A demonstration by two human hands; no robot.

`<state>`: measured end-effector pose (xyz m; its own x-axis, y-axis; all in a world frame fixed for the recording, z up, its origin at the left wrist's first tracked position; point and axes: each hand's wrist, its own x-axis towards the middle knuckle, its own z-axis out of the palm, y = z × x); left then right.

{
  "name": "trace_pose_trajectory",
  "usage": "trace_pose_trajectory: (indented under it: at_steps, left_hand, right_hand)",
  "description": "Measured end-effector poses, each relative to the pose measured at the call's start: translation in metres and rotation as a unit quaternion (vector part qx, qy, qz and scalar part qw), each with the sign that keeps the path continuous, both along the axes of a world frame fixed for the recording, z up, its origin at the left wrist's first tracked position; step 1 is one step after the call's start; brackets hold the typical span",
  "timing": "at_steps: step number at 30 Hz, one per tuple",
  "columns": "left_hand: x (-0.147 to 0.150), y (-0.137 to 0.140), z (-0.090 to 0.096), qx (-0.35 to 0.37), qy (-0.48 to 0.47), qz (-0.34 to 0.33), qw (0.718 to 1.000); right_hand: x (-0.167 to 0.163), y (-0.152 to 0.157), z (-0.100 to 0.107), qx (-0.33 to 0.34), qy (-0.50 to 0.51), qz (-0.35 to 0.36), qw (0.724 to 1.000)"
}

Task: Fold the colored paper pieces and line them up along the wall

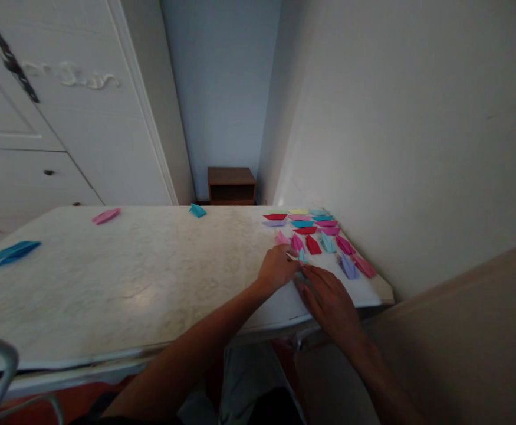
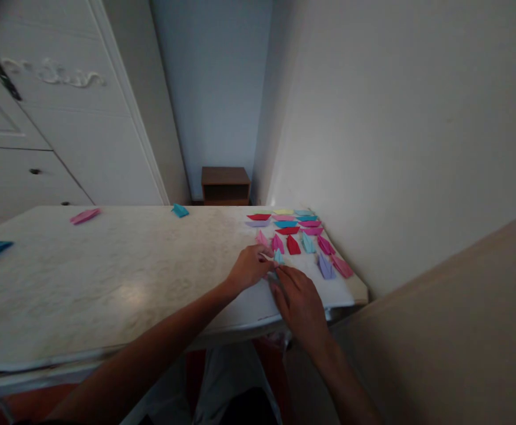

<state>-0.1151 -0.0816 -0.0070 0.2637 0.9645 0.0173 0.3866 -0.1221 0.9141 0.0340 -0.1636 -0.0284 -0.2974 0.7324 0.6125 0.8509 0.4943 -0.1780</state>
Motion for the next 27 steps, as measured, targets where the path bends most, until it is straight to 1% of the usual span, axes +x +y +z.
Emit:
trace_pose_trajectory:
  at_steps: [3, 6, 10, 13, 17, 20, 24, 27]
  left_hand:
    - [0.026, -0.005, -0.003, 0.025, 0.049, -0.027, 0.998]
    - [0.046, -0.01, -0.001, 0.052, 0.11, -0.042, 0.992]
    - [0.061, -0.015, 0.003, 0.07, 0.165, -0.054, 0.982]
    - [0.063, -0.017, 0.002, 0.093, 0.174, -0.069, 0.978]
    - [0.057, -0.016, -0.004, 0.114, 0.148, -0.107, 0.977]
    - [0.045, -0.019, -0.005, 0.129, 0.125, -0.133, 0.975]
    - [0.017, -0.025, 0.0, 0.133, 0.11, -0.147, 0.974]
    - [-0.013, -0.029, 0.006, 0.151, 0.113, -0.147, 0.971]
  right_hand:
    - [0.023, -0.011, -0.007, -0.016, -0.013, -0.025, 0.999]
    - [0.042, -0.014, -0.011, -0.033, -0.028, -0.05, 0.998]
    - [0.059, -0.012, -0.014, -0.042, -0.036, -0.078, 0.995]
    - [0.065, -0.009, -0.016, -0.046, -0.036, -0.08, 0.995]
    - [0.065, -0.006, -0.018, -0.034, -0.031, -0.076, 0.996]
    - [0.065, -0.003, -0.019, -0.025, -0.029, -0.073, 0.997]
    - [0.064, 0.0, -0.017, 0.0, -0.027, -0.069, 0.997]
    - [0.059, -0.001, -0.013, 0.032, -0.008, -0.072, 0.997]
